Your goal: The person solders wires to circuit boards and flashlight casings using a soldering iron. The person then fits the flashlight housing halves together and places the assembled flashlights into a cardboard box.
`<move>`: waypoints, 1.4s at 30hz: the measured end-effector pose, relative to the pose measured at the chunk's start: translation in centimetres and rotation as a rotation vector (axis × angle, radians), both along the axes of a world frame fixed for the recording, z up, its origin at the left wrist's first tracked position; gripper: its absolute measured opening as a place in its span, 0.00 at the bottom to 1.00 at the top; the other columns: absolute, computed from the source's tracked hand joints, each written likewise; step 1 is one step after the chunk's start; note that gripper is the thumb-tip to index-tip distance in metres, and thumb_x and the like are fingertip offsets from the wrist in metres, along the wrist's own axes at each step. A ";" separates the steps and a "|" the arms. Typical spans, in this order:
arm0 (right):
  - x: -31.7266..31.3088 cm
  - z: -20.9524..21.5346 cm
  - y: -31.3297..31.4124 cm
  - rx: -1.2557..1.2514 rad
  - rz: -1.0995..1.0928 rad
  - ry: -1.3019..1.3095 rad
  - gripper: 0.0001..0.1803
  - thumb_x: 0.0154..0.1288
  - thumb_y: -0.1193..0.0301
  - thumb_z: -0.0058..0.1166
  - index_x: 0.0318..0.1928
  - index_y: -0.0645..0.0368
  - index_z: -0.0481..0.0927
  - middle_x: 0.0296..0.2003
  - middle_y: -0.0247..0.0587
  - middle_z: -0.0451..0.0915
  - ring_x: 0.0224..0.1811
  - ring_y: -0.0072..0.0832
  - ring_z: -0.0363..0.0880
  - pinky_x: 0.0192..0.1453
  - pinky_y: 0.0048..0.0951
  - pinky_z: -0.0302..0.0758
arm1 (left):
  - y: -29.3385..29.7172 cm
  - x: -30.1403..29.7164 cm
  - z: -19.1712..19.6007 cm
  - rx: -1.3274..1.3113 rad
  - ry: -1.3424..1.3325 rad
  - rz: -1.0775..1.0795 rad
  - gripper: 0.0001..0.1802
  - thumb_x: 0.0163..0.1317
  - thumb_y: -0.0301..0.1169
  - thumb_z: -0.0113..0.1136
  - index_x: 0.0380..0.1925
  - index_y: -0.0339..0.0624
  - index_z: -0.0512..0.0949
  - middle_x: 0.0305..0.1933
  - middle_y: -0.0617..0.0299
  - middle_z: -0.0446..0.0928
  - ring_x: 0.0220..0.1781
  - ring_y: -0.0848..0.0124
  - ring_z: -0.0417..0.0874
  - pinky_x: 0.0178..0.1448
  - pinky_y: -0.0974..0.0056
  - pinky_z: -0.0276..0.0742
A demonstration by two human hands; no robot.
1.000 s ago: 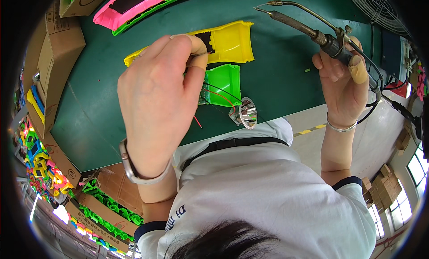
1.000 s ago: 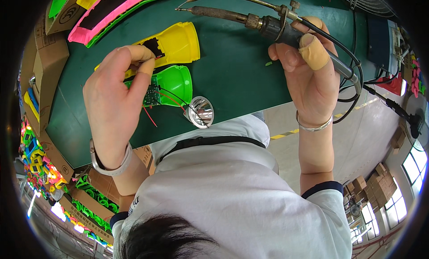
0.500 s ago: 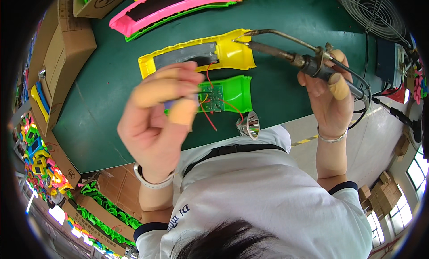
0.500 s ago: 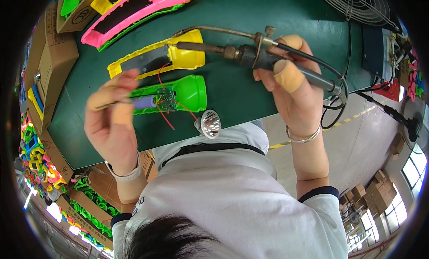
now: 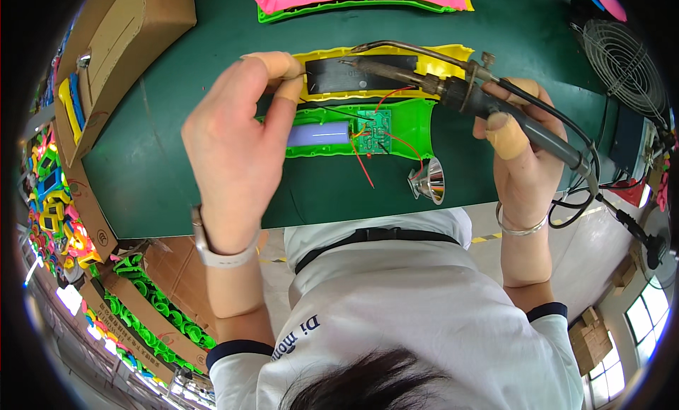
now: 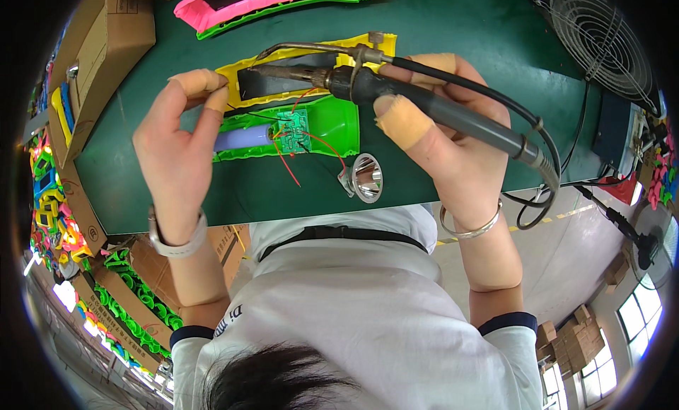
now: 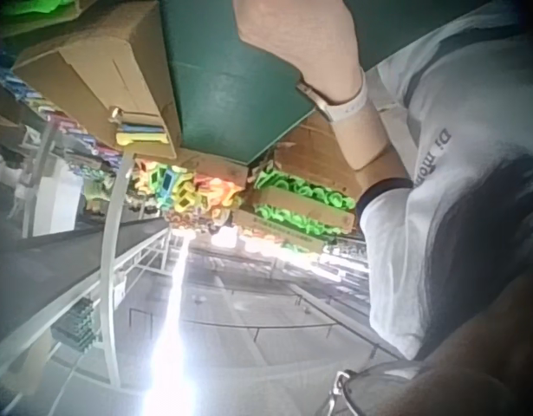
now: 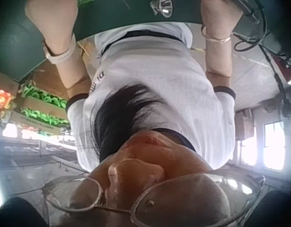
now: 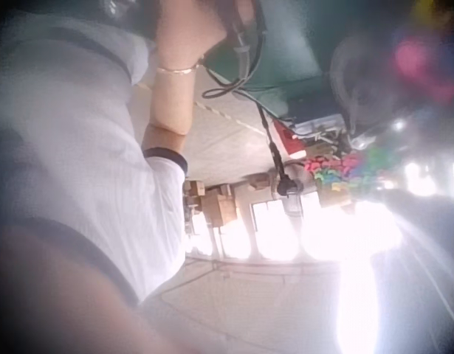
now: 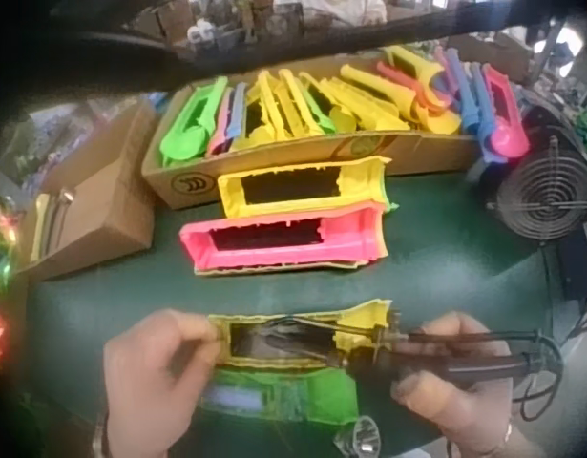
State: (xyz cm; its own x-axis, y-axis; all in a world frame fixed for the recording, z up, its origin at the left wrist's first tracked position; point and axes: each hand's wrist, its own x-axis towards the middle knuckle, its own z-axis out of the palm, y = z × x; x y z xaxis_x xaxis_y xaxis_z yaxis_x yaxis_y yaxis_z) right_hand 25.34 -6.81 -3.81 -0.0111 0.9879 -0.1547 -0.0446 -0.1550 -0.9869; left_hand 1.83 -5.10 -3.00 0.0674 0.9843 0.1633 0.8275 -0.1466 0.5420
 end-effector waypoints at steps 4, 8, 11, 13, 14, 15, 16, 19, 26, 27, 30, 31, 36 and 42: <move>-0.4 0.3 0.6 -0.065 0.024 0.031 0.15 0.50 0.75 0.61 0.38 0.70 0.76 0.35 0.38 0.78 0.33 0.18 0.76 0.39 0.15 0.72 | 1.7 -1.2 1.9 -0.108 0.164 -0.260 0.07 0.50 0.19 0.55 0.30 0.38 0.76 0.29 0.59 0.76 0.30 0.67 0.79 0.34 0.69 0.72; -0.7 0.5 1.1 -0.088 0.050 -0.011 0.14 0.50 0.76 0.60 0.38 0.71 0.77 0.35 0.36 0.77 0.34 0.19 0.76 0.39 0.15 0.72 | 3.3 -1.4 2.7 -0.134 0.341 -0.459 0.08 0.45 0.19 0.54 0.28 0.39 0.75 0.27 0.58 0.73 0.28 0.59 0.75 0.30 0.63 0.70; -1.0 0.6 1.1 -0.064 0.058 -0.033 0.13 0.50 0.75 0.60 0.37 0.71 0.78 0.35 0.36 0.77 0.34 0.19 0.76 0.39 0.16 0.72 | 4.0 -1.2 2.9 -0.132 0.450 -0.515 0.07 0.45 0.19 0.54 0.27 0.38 0.74 0.27 0.57 0.71 0.28 0.58 0.75 0.31 0.61 0.69; -1.3 0.5 1.2 -0.051 0.058 -0.041 0.13 0.50 0.75 0.60 0.36 0.70 0.78 0.35 0.36 0.77 0.34 0.19 0.76 0.39 0.16 0.72 | 4.2 -1.0 2.8 -0.141 0.485 -0.538 0.06 0.45 0.19 0.55 0.26 0.38 0.73 0.26 0.56 0.71 0.28 0.58 0.75 0.31 0.60 0.69; -1.5 0.6 1.3 -0.023 0.091 -0.097 0.15 0.50 0.74 0.59 0.38 0.72 0.75 0.33 0.38 0.76 0.31 0.21 0.75 0.38 0.18 0.72 | 4.3 -1.0 2.9 -0.144 0.491 -0.539 0.06 0.44 0.19 0.55 0.26 0.37 0.73 0.26 0.56 0.71 0.28 0.58 0.74 0.31 0.59 0.69; -1.7 0.7 1.4 0.006 0.123 -0.153 0.17 0.51 0.73 0.57 0.39 0.73 0.73 0.32 0.40 0.75 0.29 0.22 0.75 0.36 0.20 0.73 | 4.3 -1.0 3.0 -0.147 0.496 -0.541 0.06 0.44 0.20 0.55 0.25 0.37 0.73 0.26 0.55 0.70 0.29 0.57 0.74 0.32 0.58 0.69; -1.9 0.8 1.5 0.005 0.123 -0.152 0.17 0.51 0.73 0.57 0.39 0.73 0.73 0.32 0.40 0.75 0.29 0.22 0.75 0.36 0.20 0.73 | 4.3 -1.0 3.0 -0.148 0.496 -0.542 0.06 0.44 0.20 0.55 0.25 0.37 0.73 0.26 0.55 0.70 0.29 0.57 0.74 0.32 0.58 0.69; -2.5 0.8 1.5 -0.012 0.142 -0.138 0.16 0.50 0.74 0.57 0.38 0.71 0.72 0.31 0.40 0.77 0.30 0.21 0.75 0.36 0.19 0.72 | 4.2 -0.9 2.9 -0.131 0.497 -0.531 0.06 0.44 0.20 0.55 0.25 0.36 0.72 0.26 0.54 0.70 0.29 0.56 0.74 0.32 0.58 0.69; -3.1 1.1 1.2 -0.102 0.159 -0.209 0.17 0.48 0.75 0.60 0.40 0.67 0.73 0.35 0.43 0.79 0.36 0.20 0.75 0.43 0.18 0.72 | 4.2 -0.9 2.9 -0.139 0.495 -0.537 0.05 0.44 0.20 0.55 0.24 0.36 0.70 0.26 0.54 0.70 0.29 0.56 0.74 0.32 0.58 0.69; -3.1 1.0 1.2 -0.124 0.159 -0.204 0.17 0.48 0.75 0.60 0.40 0.67 0.73 0.36 0.43 0.79 0.37 0.20 0.75 0.44 0.18 0.72 | 4.3 -0.8 2.8 -0.136 0.500 -0.538 0.05 0.44 0.20 0.54 0.24 0.36 0.70 0.26 0.54 0.70 0.29 0.56 0.74 0.32 0.58 0.69; -3.2 0.9 1.2 -0.126 0.157 -0.207 0.18 0.48 0.74 0.61 0.41 0.67 0.73 0.37 0.42 0.79 0.37 0.19 0.75 0.44 0.18 0.72 | 4.3 -0.8 2.7 -0.114 0.517 -0.545 0.06 0.44 0.20 0.54 0.23 0.36 0.69 0.26 0.54 0.70 0.29 0.55 0.74 0.31 0.58 0.69; -3.2 0.8 1.3 -0.126 0.155 -0.208 0.18 0.48 0.74 0.61 0.41 0.67 0.73 0.37 0.42 0.79 0.37 0.19 0.75 0.44 0.18 0.72 | 4.3 -0.8 2.7 -0.114 0.516 -0.546 0.06 0.44 0.20 0.54 0.23 0.36 0.69 0.26 0.54 0.70 0.29 0.55 0.74 0.31 0.58 0.69; -3.2 0.6 1.1 -0.108 0.168 -0.219 0.19 0.49 0.74 0.60 0.43 0.67 0.73 0.37 0.42 0.79 0.37 0.19 0.75 0.44 0.18 0.71 | 4.3 -0.6 2.9 -0.136 0.499 -0.538 0.06 0.43 0.19 0.54 0.23 0.35 0.68 0.26 0.54 0.69 0.29 0.55 0.73 0.31 0.58 0.69; -2.8 0.5 1.3 -0.059 0.179 -0.198 0.18 0.49 0.74 0.59 0.41 0.68 0.72 0.34 0.39 0.79 0.34 0.19 0.75 0.41 0.18 0.72 | 4.2 -0.6 2.8 -0.131 0.519 -0.535 0.07 0.42 0.19 0.54 0.24 0.35 0.68 0.26 0.53 0.69 0.29 0.54 0.73 0.32 0.57 0.69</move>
State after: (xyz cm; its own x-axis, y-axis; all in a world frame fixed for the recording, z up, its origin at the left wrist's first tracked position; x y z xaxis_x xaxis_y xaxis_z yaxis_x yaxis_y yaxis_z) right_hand 22.58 -5.55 -3.32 -0.1488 0.9622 -0.2282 0.1814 -0.2003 -0.9628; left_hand 1.20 -0.90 -0.20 0.5781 0.8047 -0.1355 0.8151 -0.5615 0.1427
